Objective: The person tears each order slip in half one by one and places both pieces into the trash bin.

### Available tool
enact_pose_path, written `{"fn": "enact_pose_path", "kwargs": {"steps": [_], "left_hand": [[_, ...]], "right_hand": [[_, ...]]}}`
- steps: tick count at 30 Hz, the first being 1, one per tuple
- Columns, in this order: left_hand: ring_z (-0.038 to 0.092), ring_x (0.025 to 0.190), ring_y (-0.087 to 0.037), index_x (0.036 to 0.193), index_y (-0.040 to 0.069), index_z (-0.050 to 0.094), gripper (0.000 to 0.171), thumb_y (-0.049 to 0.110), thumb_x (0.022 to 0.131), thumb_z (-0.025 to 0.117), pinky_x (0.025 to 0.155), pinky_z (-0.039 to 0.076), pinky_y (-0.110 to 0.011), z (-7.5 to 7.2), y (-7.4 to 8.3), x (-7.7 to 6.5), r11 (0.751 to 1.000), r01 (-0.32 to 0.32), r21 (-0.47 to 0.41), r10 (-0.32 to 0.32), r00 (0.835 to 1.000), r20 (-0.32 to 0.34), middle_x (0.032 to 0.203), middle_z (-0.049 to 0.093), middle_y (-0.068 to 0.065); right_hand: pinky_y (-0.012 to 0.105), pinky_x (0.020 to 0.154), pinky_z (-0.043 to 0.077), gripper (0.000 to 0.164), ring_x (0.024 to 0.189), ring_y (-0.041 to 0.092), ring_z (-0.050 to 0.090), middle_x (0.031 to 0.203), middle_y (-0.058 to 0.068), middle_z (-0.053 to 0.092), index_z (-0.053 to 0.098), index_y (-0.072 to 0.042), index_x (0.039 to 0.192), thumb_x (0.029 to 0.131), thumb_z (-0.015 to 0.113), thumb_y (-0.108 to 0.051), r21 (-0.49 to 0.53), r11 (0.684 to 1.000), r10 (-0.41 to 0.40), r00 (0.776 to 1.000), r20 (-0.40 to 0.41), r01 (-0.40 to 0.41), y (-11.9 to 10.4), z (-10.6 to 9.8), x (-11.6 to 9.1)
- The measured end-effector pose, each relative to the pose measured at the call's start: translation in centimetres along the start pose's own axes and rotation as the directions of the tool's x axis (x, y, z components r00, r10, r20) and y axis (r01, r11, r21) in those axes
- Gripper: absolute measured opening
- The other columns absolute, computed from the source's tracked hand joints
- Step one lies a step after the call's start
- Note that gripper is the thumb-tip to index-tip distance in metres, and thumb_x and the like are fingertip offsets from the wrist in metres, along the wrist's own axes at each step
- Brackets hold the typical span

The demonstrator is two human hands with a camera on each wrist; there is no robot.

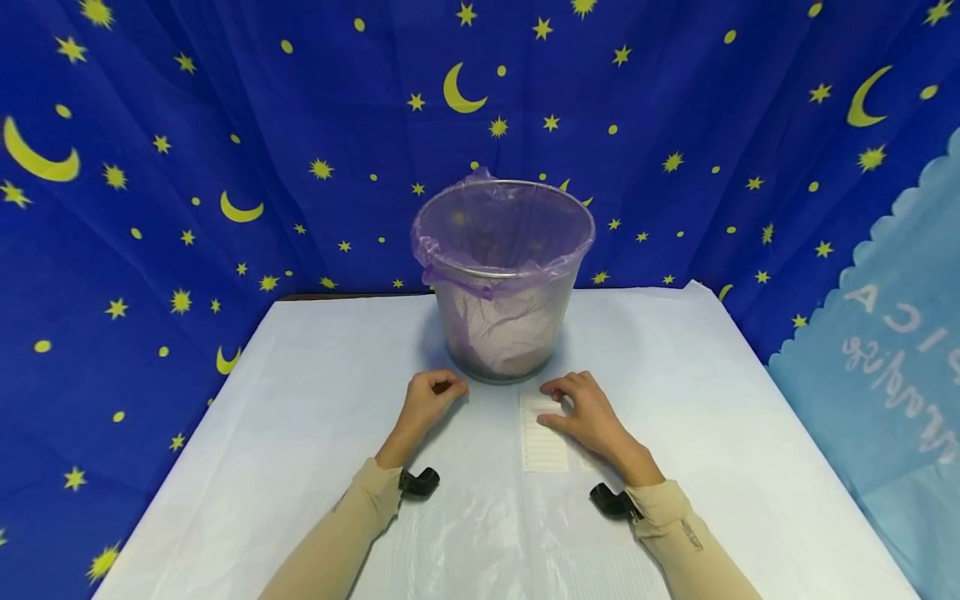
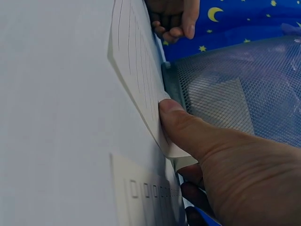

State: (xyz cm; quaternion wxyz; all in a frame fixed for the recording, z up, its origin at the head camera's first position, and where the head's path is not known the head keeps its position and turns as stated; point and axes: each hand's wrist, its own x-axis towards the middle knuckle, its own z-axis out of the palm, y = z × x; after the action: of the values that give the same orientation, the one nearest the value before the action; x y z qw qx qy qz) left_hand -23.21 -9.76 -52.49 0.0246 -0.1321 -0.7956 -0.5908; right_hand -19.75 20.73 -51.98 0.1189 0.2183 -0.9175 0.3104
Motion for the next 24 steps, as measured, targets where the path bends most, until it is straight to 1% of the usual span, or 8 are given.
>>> {"fn": "enact_pose_path", "kwargs": {"steps": [4, 9, 12, 18, 21, 24], "left_hand": [[0.063, 0.073, -0.016, 0.077, 0.012, 0.075, 0.016, 0.018, 0.091, 0.073, 0.069, 0.050, -0.025, 0.19, 0.14, -0.05, 1.000, 0.014, 0.011, -0.014, 1.000, 0.002, 0.080, 0.073, -0.003], [0.063, 0.072, -0.018, 0.076, 0.014, 0.075, 0.016, 0.019, 0.091, 0.073, 0.068, 0.050, -0.026, 0.29, 0.24, -0.16, 1.000, 0.016, 0.020, -0.016, 1.000, 0.009, 0.078, 0.072, -0.002], [0.063, 0.072, -0.019, 0.077, 0.014, 0.075, 0.016, 0.021, 0.091, 0.072, 0.067, 0.050, -0.026, 0.35, 0.17, -0.24, 1.000, 0.013, 0.019, -0.014, 1.000, 0.014, 0.078, 0.072, -0.001], [0.063, 0.072, -0.018, 0.077, 0.013, 0.076, 0.016, 0.020, 0.091, 0.072, 0.068, 0.050, -0.025, 0.36, 0.30, 0.11, 1.000, 0.003, 0.005, -0.003, 1.000, 0.016, 0.078, 0.072, -0.001], [0.064, 0.073, -0.017, 0.078, 0.013, 0.076, 0.015, 0.019, 0.091, 0.072, 0.068, 0.050, -0.025, 0.34, 0.22, 0.02, 1.000, 0.003, 0.008, -0.003, 1.000, 0.020, 0.078, 0.073, -0.002], [0.063, 0.072, -0.017, 0.078, 0.013, 0.076, 0.015, 0.019, 0.091, 0.073, 0.067, 0.050, -0.025, 0.33, 0.24, -0.02, 1.000, 0.004, 0.024, -0.004, 1.000, 0.025, 0.078, 0.072, -0.001]], "right_hand": [[0.034, 0.081, 0.039, 0.042, 0.089, 0.018, 0.048, 0.087, -0.002, 0.062, 0.072, -0.013, 0.110, 0.075, 0.087, -0.033, 0.020, 1.000, -0.017, 1.000, -0.004, 0.017, 0.21, 0.01, -0.11], [0.033, 0.079, 0.039, 0.036, 0.086, 0.016, 0.047, 0.085, -0.003, 0.061, 0.072, -0.016, 0.105, 0.076, 0.086, -0.032, 0.029, 0.999, -0.035, 0.999, -0.010, 0.035, 0.30, 0.14, -0.14], [0.032, 0.079, 0.038, 0.034, 0.087, 0.015, 0.046, 0.085, -0.004, 0.061, 0.072, -0.017, 0.104, 0.077, 0.086, -0.031, 0.031, 0.999, -0.022, 1.000, -0.005, 0.023, 0.27, 0.14, -0.14], [0.033, 0.080, 0.038, 0.033, 0.088, 0.015, 0.046, 0.085, -0.005, 0.061, 0.072, -0.017, 0.103, 0.076, 0.086, -0.030, 0.051, 0.999, 0.007, 1.000, 0.000, -0.007, 0.06, -0.18, 0.06], [0.033, 0.080, 0.040, 0.033, 0.088, 0.013, 0.047, 0.086, -0.006, 0.061, 0.073, -0.018, 0.103, 0.076, 0.086, -0.031, 0.057, 0.998, 0.036, 0.999, 0.012, -0.037, -0.08, -0.12, -0.08], [0.031, 0.076, 0.041, 0.033, 0.085, 0.011, 0.048, 0.086, -0.006, 0.059, 0.073, -0.020, 0.103, 0.076, 0.087, -0.032, 0.050, 0.996, 0.070, 0.997, 0.022, -0.071, -0.25, -0.16, -0.20]]}}
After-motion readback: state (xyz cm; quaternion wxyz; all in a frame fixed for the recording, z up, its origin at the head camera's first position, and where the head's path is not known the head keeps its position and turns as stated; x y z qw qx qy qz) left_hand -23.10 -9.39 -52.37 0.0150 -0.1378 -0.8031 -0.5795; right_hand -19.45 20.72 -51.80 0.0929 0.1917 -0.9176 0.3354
